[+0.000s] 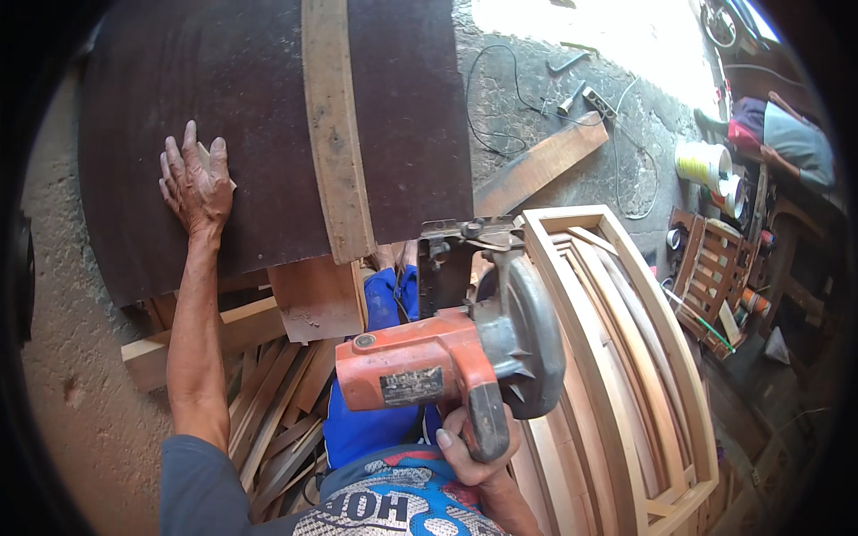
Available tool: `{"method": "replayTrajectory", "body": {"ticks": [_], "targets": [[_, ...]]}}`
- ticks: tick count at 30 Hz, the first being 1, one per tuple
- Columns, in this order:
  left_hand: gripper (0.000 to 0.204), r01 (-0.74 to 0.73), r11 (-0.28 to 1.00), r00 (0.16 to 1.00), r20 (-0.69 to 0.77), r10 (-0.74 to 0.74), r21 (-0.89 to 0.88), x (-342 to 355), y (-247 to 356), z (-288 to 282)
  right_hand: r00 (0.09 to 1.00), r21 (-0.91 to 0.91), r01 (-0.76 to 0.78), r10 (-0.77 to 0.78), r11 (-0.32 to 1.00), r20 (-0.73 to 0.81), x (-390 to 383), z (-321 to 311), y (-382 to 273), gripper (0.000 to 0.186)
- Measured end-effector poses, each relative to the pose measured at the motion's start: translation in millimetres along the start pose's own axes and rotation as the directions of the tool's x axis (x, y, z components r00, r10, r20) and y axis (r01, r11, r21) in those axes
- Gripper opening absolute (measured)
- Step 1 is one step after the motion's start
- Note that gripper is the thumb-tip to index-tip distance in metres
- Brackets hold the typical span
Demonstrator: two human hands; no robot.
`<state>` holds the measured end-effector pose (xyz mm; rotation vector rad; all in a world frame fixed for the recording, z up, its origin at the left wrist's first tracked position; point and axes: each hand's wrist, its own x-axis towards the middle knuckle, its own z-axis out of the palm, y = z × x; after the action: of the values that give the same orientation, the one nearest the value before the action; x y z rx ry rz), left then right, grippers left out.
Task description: The person uses a circular saw to cut a long wooden plank placed on a large dark board. They then use a hammer to tap and adjust the plank's position. The person repeats the cutting and adjusting process several times.
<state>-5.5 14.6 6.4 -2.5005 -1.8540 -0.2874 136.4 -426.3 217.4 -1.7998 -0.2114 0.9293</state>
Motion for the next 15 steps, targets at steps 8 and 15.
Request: {"method": "replayTrajectory", "body": {"ticks": [8, 15], "targets": [[0.071, -0.006, 0.998, 1.000, -0.003, 0.006, 0.063, 3, -5, 6, 0.964, 0.139, 0.098, -0.060, 0.985, -0.259, 6, -29, -7, 0.032], [0.071, -0.010, 0.996, 1.000, -0.015, 0.011, 0.086, 7, -9, 7, 0.969, 0.081, 0.101, -0.080, 0.992, -0.233, 5, -46, 10, 0.028]]}}
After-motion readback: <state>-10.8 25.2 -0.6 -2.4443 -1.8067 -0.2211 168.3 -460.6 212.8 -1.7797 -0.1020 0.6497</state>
